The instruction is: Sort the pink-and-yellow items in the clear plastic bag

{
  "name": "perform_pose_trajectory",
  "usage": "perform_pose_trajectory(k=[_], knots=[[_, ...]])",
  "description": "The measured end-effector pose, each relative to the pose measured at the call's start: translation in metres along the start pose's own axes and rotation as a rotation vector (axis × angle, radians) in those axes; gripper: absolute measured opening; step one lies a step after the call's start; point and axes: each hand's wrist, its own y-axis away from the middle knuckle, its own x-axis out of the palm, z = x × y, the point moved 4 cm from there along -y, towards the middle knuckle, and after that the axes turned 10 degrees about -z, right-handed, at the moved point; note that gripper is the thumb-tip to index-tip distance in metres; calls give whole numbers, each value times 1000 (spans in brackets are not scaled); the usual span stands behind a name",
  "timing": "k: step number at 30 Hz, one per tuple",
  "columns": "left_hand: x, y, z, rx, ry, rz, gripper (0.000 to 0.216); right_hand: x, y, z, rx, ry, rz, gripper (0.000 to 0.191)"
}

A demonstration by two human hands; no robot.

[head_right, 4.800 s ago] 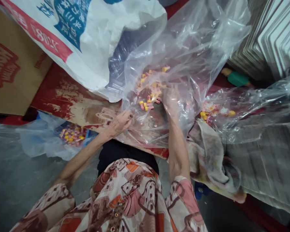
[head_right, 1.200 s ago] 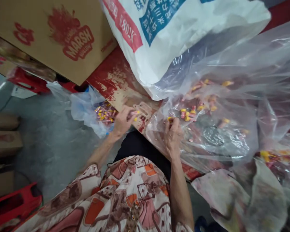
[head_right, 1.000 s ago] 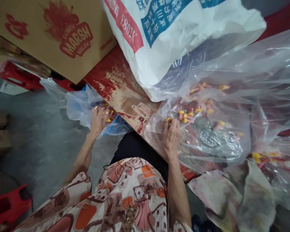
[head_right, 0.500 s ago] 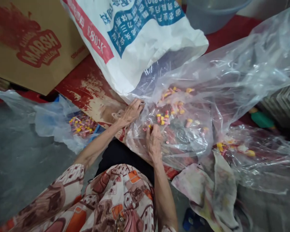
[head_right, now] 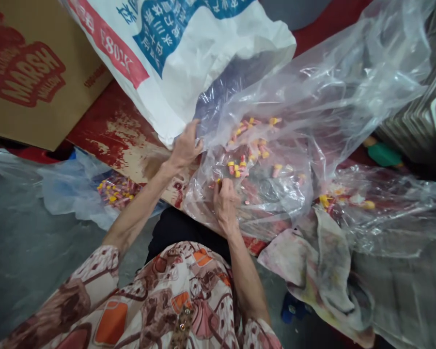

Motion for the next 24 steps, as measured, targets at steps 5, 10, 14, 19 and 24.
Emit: perform_pose_trajectory(k=[5,10,14,19,24], knots=[[-22,85,10,-348,613,99,25,4,-8,5,252,-212,-116,49],[-5,125,-3,-378,756,230,37,19,-1,20,437,-493,-95,56],[2,122,-7,-86,455,149,20,5,2,18,220,-289,75,46],[26,122,-23,231,-12,375,13,-54,-25,-22,114,28,-160,41],[18,98,-26,225,3,476,11,-73,-79,-75,167,146,-272,35]])
